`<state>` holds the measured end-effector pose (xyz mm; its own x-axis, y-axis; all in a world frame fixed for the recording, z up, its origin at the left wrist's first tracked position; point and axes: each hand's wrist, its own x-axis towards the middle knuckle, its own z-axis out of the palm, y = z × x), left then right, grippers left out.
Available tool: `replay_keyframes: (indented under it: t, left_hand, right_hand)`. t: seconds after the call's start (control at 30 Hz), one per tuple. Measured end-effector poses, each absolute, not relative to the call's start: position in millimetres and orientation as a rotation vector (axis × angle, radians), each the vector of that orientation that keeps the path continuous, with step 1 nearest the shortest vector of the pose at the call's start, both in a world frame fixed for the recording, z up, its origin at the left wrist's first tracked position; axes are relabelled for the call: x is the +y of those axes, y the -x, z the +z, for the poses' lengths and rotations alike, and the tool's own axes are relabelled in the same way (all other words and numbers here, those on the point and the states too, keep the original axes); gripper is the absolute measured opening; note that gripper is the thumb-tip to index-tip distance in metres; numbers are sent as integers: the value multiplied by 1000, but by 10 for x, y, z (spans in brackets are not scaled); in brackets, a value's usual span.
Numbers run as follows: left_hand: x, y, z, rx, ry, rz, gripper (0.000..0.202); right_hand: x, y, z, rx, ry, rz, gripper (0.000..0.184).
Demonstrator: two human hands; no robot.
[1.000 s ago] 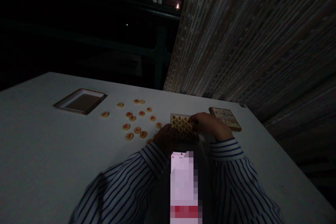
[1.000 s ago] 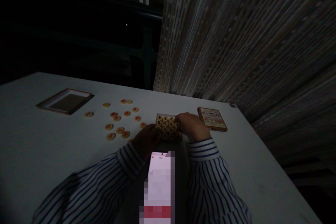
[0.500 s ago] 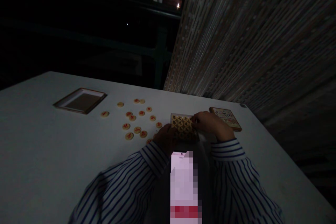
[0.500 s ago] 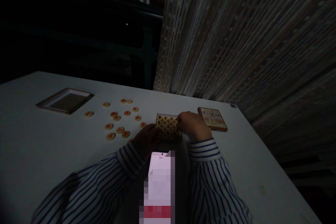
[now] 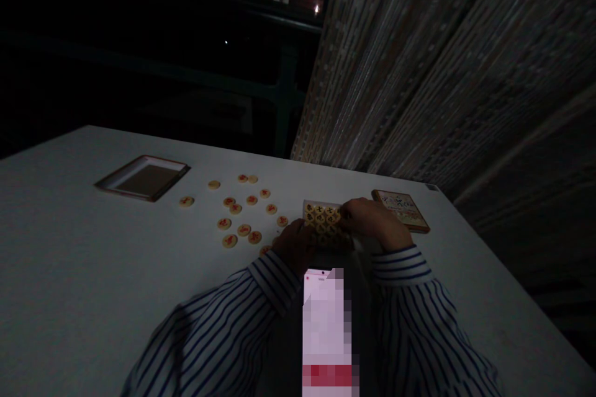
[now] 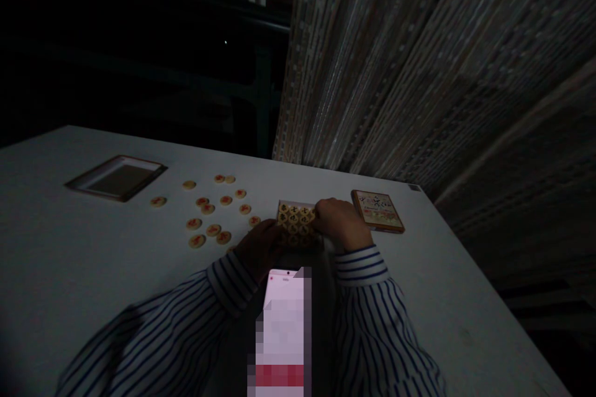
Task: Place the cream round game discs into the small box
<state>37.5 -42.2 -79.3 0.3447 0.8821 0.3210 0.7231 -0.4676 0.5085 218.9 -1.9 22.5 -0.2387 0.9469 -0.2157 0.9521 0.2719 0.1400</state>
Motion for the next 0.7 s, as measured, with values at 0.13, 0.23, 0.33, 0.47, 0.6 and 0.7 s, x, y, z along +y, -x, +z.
replay_keyframes:
  t: [0.13,0.23,0.33,0.47,0.6,0.7]
  left_hand:
    - [-428,-377,-787,1406,-2349,844,33]
    - [-441,-379,-791,1435,-2338,859,30]
    - [-447,-383,-794,1445,-2331,858,30]
    - [-442,-386,-788,1453,-2326,848,28]
    - [-439,-383,-785,1440,-2332,851,29]
    - [-437,-382,-798,1462,-2309,841,32]
  right_hand:
    - [-13,-2187,221,2280,-1746,-23,27]
    - [-12,-2183,215,2268,-1752,-29,27]
    - [-7,-2185,205,2280,-1752,-28,27]
    - [-9,-2203,223,2286,-1774,-43,26]
    - [-34,-2240,294,2294,-1813,-110,22]
    - [-52,-2255,328,2253,-1821,-193,23]
